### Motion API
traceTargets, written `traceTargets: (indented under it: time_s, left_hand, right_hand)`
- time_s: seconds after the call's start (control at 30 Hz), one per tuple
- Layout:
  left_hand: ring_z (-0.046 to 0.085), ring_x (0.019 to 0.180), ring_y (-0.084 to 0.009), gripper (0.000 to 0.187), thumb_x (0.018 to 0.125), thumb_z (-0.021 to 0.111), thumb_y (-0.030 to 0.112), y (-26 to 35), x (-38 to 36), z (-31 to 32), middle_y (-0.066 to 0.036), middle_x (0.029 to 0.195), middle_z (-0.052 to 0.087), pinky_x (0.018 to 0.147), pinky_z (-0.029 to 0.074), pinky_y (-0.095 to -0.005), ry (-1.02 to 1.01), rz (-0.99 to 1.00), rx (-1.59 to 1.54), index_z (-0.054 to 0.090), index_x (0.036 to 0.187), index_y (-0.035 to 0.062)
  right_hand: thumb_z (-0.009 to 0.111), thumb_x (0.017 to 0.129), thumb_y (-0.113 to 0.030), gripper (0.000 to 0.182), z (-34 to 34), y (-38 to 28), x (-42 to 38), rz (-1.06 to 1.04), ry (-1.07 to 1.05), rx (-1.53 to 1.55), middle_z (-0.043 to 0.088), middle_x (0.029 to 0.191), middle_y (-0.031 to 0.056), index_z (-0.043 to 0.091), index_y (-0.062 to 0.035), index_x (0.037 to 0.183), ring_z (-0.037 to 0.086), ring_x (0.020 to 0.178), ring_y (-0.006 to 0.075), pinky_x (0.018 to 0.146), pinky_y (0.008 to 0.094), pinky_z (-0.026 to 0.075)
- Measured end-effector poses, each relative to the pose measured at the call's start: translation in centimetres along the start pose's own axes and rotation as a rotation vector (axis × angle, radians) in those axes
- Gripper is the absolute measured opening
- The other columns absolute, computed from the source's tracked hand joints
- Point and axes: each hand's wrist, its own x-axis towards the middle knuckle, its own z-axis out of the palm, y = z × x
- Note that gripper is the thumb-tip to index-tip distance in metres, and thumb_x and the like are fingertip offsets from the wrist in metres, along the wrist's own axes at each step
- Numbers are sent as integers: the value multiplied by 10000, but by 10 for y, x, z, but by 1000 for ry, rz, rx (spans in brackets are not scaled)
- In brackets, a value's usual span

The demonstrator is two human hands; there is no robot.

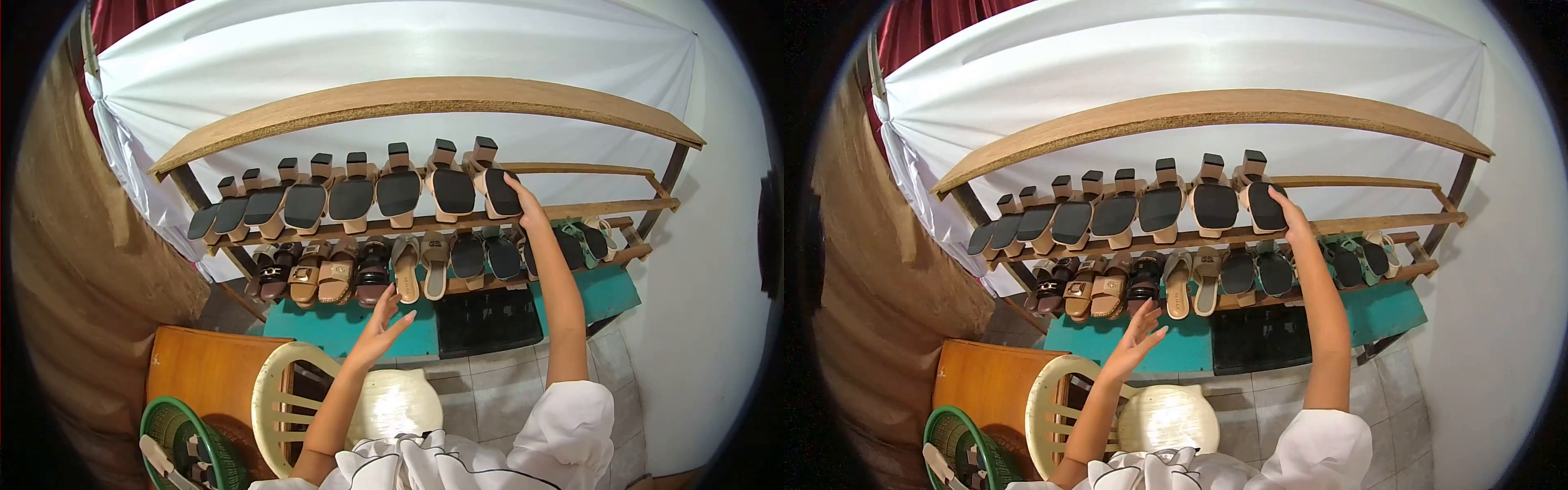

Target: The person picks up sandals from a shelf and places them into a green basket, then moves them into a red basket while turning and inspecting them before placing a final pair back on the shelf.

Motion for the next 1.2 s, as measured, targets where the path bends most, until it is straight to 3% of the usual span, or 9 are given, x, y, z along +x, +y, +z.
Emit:
traceTargets:
  time_s: [0.17, 0.27, 0.57, 0.77, 0.87, 1.17, 1.2]
  left_hand:
    - [191, 1273, -351, 793, 802, 593, 325, -7, 7, 12, -229, 1355, 220, 1011, 214, -416, -42, -17, -43, 102, 1356, 40]
    - [208, 1268, -331, 706, 827, 569, 239, -9, 9, 16, -206, 1359, 220, 1004, 257, -414, -59, -49, -6, 133, 1362, 95]
    - [241, 1255, -327, 716, 822, 570, 263, -9, 8, 14, -210, 1345, 248, 989, 280, -402, -27, -26, -27, 135, 1360, 78]
    - [245, 1254, -321, 717, 823, 569, 273, -13, 5, 13, -208, 1347, 242, 983, 289, -404, -27, -27, -1, 137, 1360, 77]
    - [247, 1253, -320, 705, 829, 562, 259, -9, 4, 16, -209, 1350, 233, 985, 288, -403, -41, -50, -29, 135, 1359, 76]
    - [228, 1265, -297, 709, 830, 561, 238, -1, 8, 31, -190, 1359, 233, 1001, 257, -399, -83, -53, -29, 126, 1359, 56]
    - [226, 1260, -328, 722, 821, 570, 262, 3, 13, 34, -204, 1354, 235, 1001, 248, -406, -84, 28, 49, 134, 1354, 43]
  right_hand:
    - [647, 751, -330, 422, -3, 5, 0, -9, 30, 1, 613, 915, 100, 566, -8, 1012, 612, 774, 168, 661, 274, 507]
    - [652, 746, -331, 432, -7, 4, 4, 12, 24, -26, 613, 918, 100, 564, -4, 1014, 614, 769, 170, 655, 275, 512]
    - [667, 731, -315, 428, -5, 1, 6, 37, 44, -2, 618, 886, 109, 569, 6, 997, 621, 730, 177, 623, 274, 519]
    - [700, 699, -317, 445, 3, -8, 2, -44, 92, -105, 621, 865, 128, 586, 44, 934, 617, 717, 194, 616, 282, 502]
    - [732, 659, -313, 543, 7, -12, -1, -96, 94, -154, 608, 891, 164, 551, 114, 942, 614, 738, 212, 638, 291, 493]
    - [726, 667, -331, 582, 14, -9, -5, -122, 104, -174, 603, 880, 172, 530, 131, 960, 614, 746, 211, 636, 290, 492]
    - [724, 670, -330, 577, 13, -6, -2, -135, 105, -170, 604, 878, 168, 531, 129, 961, 613, 746, 208, 637, 288, 490]
